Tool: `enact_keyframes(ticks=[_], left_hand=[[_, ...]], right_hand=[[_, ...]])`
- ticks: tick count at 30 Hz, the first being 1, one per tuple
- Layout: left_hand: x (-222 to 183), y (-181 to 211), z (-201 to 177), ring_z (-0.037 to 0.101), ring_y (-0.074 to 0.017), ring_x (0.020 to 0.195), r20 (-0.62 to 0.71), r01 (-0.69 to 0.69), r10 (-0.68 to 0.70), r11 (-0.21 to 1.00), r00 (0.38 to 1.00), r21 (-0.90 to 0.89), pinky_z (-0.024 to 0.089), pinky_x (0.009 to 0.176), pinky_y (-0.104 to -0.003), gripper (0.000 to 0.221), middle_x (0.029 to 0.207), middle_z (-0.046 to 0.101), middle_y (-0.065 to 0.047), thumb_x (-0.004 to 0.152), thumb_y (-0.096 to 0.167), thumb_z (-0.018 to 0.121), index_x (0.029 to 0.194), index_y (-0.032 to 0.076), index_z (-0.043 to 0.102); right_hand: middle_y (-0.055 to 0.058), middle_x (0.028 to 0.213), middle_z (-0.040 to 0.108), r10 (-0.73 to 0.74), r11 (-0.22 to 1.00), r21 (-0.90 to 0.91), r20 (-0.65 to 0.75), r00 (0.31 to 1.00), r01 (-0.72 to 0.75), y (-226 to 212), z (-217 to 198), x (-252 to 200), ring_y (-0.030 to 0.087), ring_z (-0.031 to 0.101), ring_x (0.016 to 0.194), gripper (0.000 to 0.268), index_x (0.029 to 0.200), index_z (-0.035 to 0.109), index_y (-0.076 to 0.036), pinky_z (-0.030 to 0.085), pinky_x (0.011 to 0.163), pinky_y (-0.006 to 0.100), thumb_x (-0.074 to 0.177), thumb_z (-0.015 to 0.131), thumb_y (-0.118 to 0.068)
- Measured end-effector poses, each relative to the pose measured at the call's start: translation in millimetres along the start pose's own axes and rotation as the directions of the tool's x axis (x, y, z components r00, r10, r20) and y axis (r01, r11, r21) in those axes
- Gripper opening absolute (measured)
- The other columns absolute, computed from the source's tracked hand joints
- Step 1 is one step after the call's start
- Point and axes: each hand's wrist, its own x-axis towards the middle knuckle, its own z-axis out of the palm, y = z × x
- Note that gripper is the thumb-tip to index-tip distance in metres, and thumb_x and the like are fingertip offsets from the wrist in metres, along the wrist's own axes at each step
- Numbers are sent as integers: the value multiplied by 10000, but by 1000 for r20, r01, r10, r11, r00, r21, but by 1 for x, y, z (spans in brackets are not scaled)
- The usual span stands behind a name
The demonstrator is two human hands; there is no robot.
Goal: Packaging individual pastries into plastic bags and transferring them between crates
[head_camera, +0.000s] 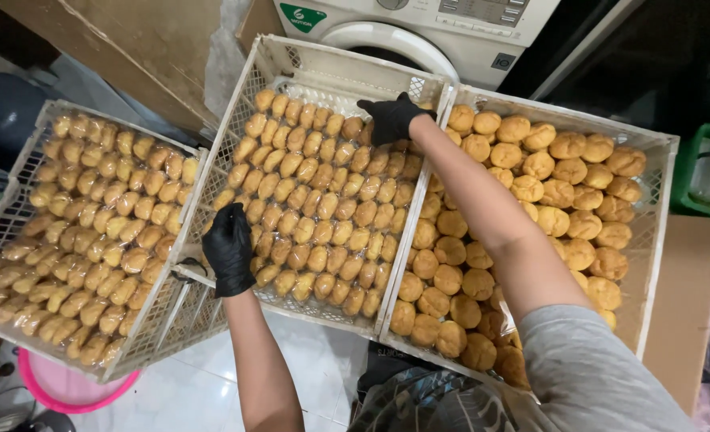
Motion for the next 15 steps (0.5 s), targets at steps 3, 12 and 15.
enact_keyframes(ticks=[3,12,15], left_hand=[[-1,-5,6,739,-271,805,-9,7,-6,1000,1000,15,577,750,-382,142,690,708,-34,1071,353,679,1081,237,761],[-3,-4,9,737,-300,901,-34,32,-30,997,999,65,591,809,-418,171,849,757,-63,1038,387,713,1110,240,764],[-2,-13,9,736,-300,894,-24,23,-22,997,999,71,592,811,-406,151,834,753,-59,1043,380,702,1106,259,767]], right_hand=[[185,1482,551,19,998,-67,87,996,-13,20,19,32,392,494,1402,1182,1670,69,-186,118,1164,774,776,832,-304],[177,1403,634,25,982,-189,135,991,1,6,-4,23,368,547,1366,1114,1657,128,-185,84,1211,737,812,821,-400],[55,1472,616,-20,965,-255,152,988,59,9,-20,15,292,549,1388,1219,1660,130,-251,214,1179,685,739,805,-679]])
